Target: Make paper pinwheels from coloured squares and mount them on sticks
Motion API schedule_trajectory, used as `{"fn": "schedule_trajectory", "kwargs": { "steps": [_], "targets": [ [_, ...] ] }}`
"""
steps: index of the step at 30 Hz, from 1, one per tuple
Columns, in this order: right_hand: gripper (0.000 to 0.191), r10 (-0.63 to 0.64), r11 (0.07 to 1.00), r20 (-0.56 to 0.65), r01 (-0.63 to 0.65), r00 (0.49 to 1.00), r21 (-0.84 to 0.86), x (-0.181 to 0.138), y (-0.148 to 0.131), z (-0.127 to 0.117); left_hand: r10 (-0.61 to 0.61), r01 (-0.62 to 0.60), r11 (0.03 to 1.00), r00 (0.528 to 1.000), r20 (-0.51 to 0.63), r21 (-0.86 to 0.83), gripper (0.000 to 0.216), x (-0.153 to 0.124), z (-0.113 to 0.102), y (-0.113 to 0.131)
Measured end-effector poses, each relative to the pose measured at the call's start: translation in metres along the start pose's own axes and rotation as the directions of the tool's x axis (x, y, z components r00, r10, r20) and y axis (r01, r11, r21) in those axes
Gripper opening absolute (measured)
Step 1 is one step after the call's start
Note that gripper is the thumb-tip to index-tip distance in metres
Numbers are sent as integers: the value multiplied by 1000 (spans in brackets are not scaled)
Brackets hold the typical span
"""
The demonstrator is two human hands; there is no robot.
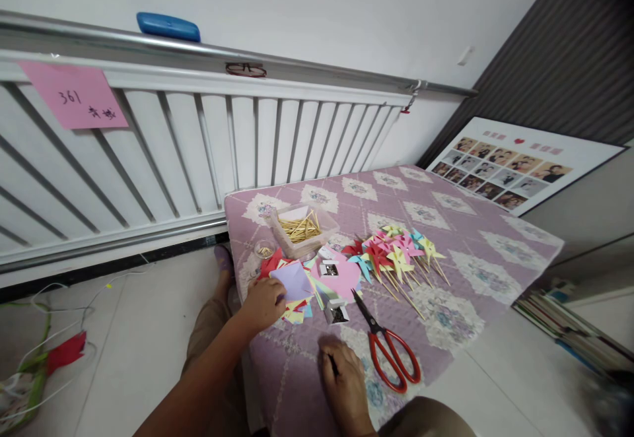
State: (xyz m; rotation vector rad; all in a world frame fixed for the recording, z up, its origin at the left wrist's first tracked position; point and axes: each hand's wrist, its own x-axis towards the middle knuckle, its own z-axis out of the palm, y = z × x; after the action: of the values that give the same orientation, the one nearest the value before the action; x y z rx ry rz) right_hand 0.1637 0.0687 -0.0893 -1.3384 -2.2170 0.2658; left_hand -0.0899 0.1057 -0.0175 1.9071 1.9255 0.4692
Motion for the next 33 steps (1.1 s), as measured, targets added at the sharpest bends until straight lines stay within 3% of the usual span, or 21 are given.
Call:
{"fn": "schedule_trajectory", "kwargs": {
  "steps": [33],
  "targets": [
    [18,4,999,-4,-4,1000,36,-2,2,2,-10,12,1000,999,46,-27,25,4,-2,-2]
  ]
}}
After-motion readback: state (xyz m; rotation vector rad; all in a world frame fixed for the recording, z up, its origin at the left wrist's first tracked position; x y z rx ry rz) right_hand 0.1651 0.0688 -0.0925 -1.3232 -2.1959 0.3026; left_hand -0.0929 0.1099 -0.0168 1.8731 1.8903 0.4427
